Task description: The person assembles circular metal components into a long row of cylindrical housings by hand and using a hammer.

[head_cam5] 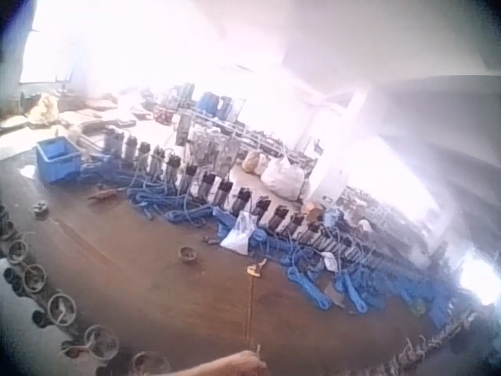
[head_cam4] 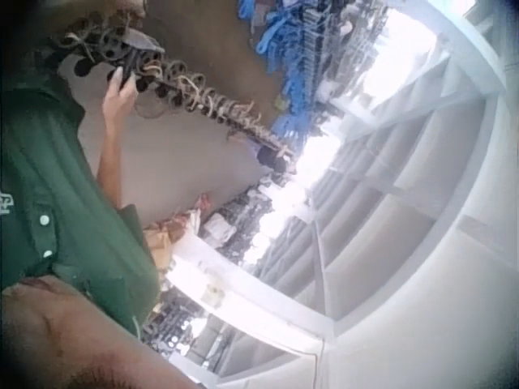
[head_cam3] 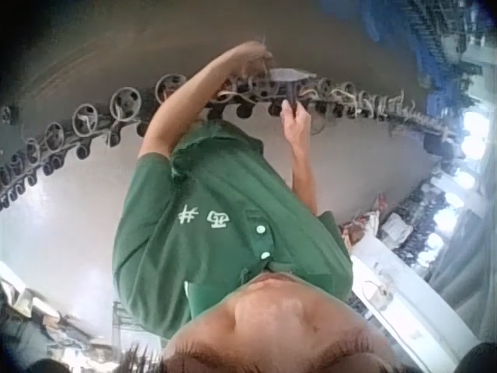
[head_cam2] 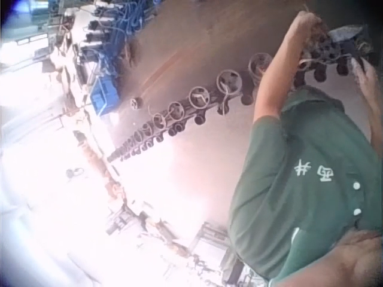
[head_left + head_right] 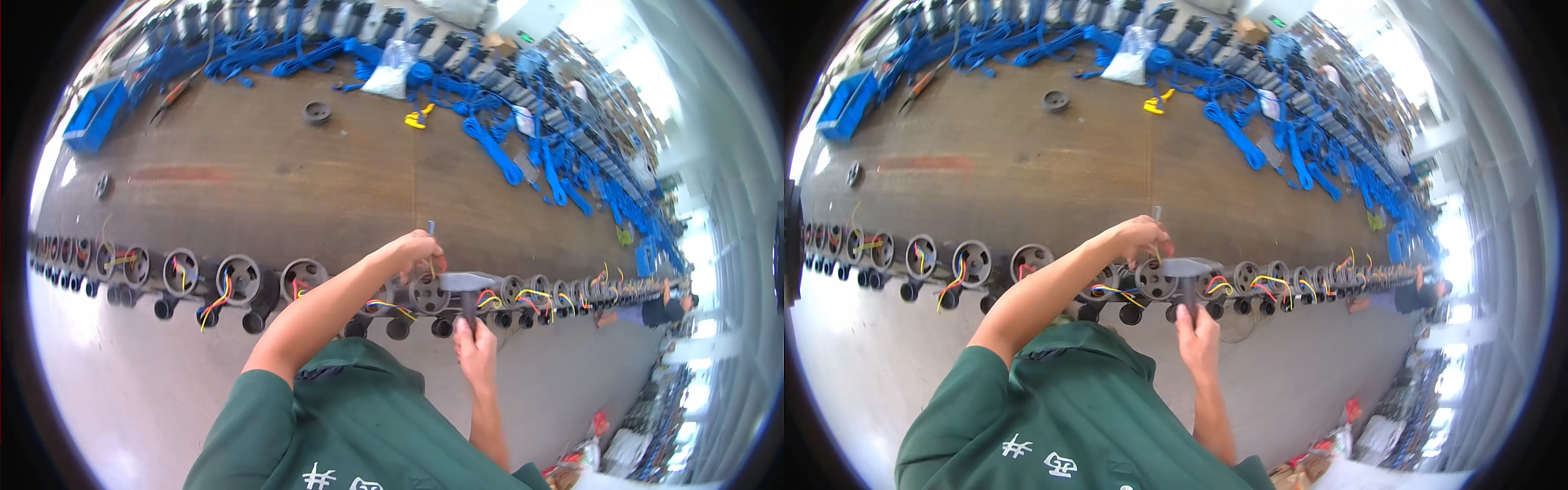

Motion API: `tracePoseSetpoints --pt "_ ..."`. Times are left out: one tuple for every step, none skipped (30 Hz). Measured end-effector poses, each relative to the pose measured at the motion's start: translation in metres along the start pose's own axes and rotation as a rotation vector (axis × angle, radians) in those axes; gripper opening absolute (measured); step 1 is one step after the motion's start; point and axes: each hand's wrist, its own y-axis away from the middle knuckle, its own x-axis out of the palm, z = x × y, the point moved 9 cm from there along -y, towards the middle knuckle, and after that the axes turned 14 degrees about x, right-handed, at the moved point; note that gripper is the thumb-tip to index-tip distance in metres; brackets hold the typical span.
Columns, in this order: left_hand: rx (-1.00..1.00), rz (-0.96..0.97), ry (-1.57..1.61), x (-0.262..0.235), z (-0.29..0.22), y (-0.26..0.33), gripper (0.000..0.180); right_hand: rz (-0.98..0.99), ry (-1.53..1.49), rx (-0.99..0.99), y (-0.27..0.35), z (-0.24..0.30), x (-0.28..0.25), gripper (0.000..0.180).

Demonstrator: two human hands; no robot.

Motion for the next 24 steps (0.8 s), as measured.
tracePoseSetpoints --pt "-0.006 0.002 0.012 0.001 0.004 0.001 0.027 -0.003 -0.037 -0.029 0.008 0.009 0.001 0.029" --pt "-0.072 -0.036 0.093 0.010 -0.010 0.005 0.027 -0.074 0.028 -0.070 0.005 -0.004 0.001 0.030" --pt "-0.137 -0.076 0.171 0.017 -0.017 0.011 0.028 -0.143 0.092 -0.116 -0.001 -0.025 0.005 0.030" --pt "-0.133 -0.140 0.153 0.015 -0.020 0.012 0.032 -0.229 0.350 -0.283 -0.004 -0.026 0.015 0.032" --pt "-0.151 -0.154 0.147 0.015 -0.018 0.010 0.034 -0.161 0.340 -0.226 -0.011 -0.034 0.024 0.033" --pt "-0.166 -0.142 0.155 0.013 -0.015 0.008 0.033 -0.096 0.329 -0.166 -0.018 -0.043 0.030 0.033" --pt "-0.181 -0.127 0.161 0.012 -0.012 0.006 0.031 -0.034 0.315 -0.103 -0.023 -0.052 0.034 0.034" --pt "-0.174 -0.123 0.166 0.003 -0.010 0.008 0.030 0.161 0.085 0.221 -0.016 -0.043 0.038 0.033" --pt "-0.172 -0.100 0.167 0.002 -0.008 0.011 0.030 0.175 0.071 0.251 -0.011 -0.029 0.031 0.032" --pt "-0.171 -0.079 0.169 0.002 -0.008 0.012 0.029 0.108 0.131 0.154 -0.010 -0.014 0.018 0.032" --pt "-0.169 -0.103 0.177 -0.001 -0.006 0.014 0.029 0.054 0.198 0.056 -0.008 0.000 0.009 0.032" --pt "-0.174 -0.121 0.184 0.000 -0.003 0.014 0.028 0.020 0.143 0.040 -0.006 0.009 0.001 0.032" --pt "-0.179 -0.142 0.192 0.000 0.001 0.015 0.028 -0.005 0.075 -0.014 -0.002 0.019 0.003 0.031" --pt "-0.179 -0.127 0.212 0.006 0.001 0.012 0.028 -0.077 0.070 -0.053 -0.003 0.006 0.003 0.030" --pt "-0.185 -0.134 0.179 0.009 -0.003 0.013 0.027 -0.150 0.064 -0.099 -0.007 -0.013 0.005 0.030" --pt "-0.186 -0.149 0.148 0.011 -0.009 0.014 0.026 -0.239 0.304 -0.216 -0.009 -0.019 0.013 0.032" --pt "-0.181 -0.164 0.118 0.013 -0.016 0.013 0.026 -0.214 0.427 -0.331 -0.019 -0.042 0.022 0.034" --pt "-0.121 -0.164 0.080 0.010 -0.017 0.011 0.025 -0.149 0.408 -0.199 -0.028 -0.048 0.022 0.034" --pt "-0.061 -0.164 0.040 0.008 -0.018 0.009 0.024 -0.085 0.389 -0.065 -0.036 -0.054 0.019 0.033" --pt "-0.003 -0.168 -0.002 0.005 -0.018 0.008 0.023 -0.011 0.321 0.036 -0.038 -0.044 0.016 0.032" --pt "0.005 -0.197 0.004 0.003 -0.012 0.010 0.022 0.063 0.248 0.143 -0.031 -0.033 0.017 0.031" --pt "0.020 -0.226 0.007 0.000 -0.010 0.010 0.021 0.082 0.185 0.153 -0.021 -0.017 0.016 0.028" --pt "0.037 -0.256 0.013 -0.004 -0.010 0.009 0.020 0.060 0.105 0.122 -0.014 0.002 0.013 0.028" --pt "-0.015 -0.247 0.030 -0.001 -0.011 0.013 0.019 0.037 0.026 0.108 -0.006 0.011 0.008 0.028"
